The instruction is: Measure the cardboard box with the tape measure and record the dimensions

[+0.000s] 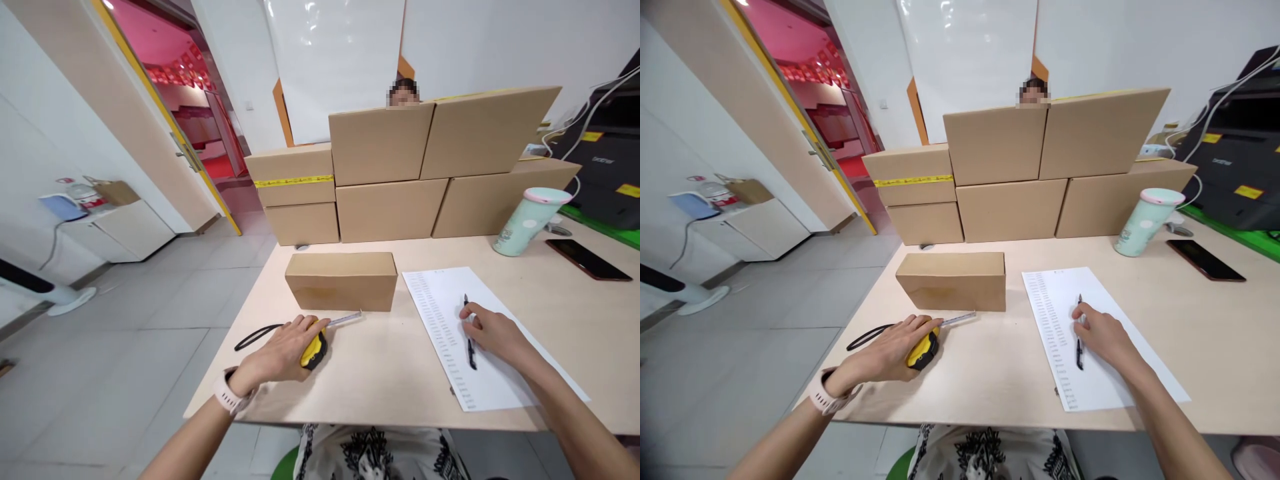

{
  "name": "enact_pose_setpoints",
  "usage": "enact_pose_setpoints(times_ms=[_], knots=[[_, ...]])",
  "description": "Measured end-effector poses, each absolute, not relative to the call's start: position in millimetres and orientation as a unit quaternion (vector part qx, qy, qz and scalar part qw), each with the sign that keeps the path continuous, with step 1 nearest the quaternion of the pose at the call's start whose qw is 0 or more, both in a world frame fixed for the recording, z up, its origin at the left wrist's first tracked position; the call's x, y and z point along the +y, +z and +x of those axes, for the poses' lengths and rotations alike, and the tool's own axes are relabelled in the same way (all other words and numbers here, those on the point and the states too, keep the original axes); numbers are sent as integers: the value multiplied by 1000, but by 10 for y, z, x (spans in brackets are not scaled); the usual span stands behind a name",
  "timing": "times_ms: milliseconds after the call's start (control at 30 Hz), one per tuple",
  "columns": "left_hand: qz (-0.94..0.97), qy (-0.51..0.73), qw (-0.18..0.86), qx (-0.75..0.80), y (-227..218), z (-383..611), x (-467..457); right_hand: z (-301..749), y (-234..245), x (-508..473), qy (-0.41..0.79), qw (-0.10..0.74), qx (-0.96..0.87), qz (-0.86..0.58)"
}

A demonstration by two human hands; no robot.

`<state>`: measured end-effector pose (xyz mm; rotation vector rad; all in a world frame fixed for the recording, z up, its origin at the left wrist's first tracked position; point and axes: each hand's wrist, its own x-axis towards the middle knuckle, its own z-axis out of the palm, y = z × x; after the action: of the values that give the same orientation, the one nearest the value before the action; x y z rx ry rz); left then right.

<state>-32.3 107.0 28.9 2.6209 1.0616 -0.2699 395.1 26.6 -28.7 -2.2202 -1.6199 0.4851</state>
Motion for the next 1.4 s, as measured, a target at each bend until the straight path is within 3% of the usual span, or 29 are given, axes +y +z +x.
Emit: enact_pose_setpoints(times_ms=[200,367,467,567,733,933,1167,1400], knots=[[931,11,158,327,371,-97,671,3998,110,-70,363,453,-491,-650],[969,90,206,103,285,906,106,3782,128,-209,285,537,-421,-673],[986,107,100,79,79,1510,-86,3632,-41,-151,209,578,-369,-697],[991,112,12,76,-155,1830,-171,3594,-234,-90,269,617,-361,-645],[987,101,-21,120,-395,1969,-114,3646,-417,-43,433,595,-329,-592],[983,98,39,151,-437,2013,55,3584,-453,127,358,563,-371,-646],[978,80,121,153,-385,1927,109,3603,-497,341,394,552,-371,-635],[976,85,131,152,-345,1933,123,3647,-576,268,226,506,-453,-698]])
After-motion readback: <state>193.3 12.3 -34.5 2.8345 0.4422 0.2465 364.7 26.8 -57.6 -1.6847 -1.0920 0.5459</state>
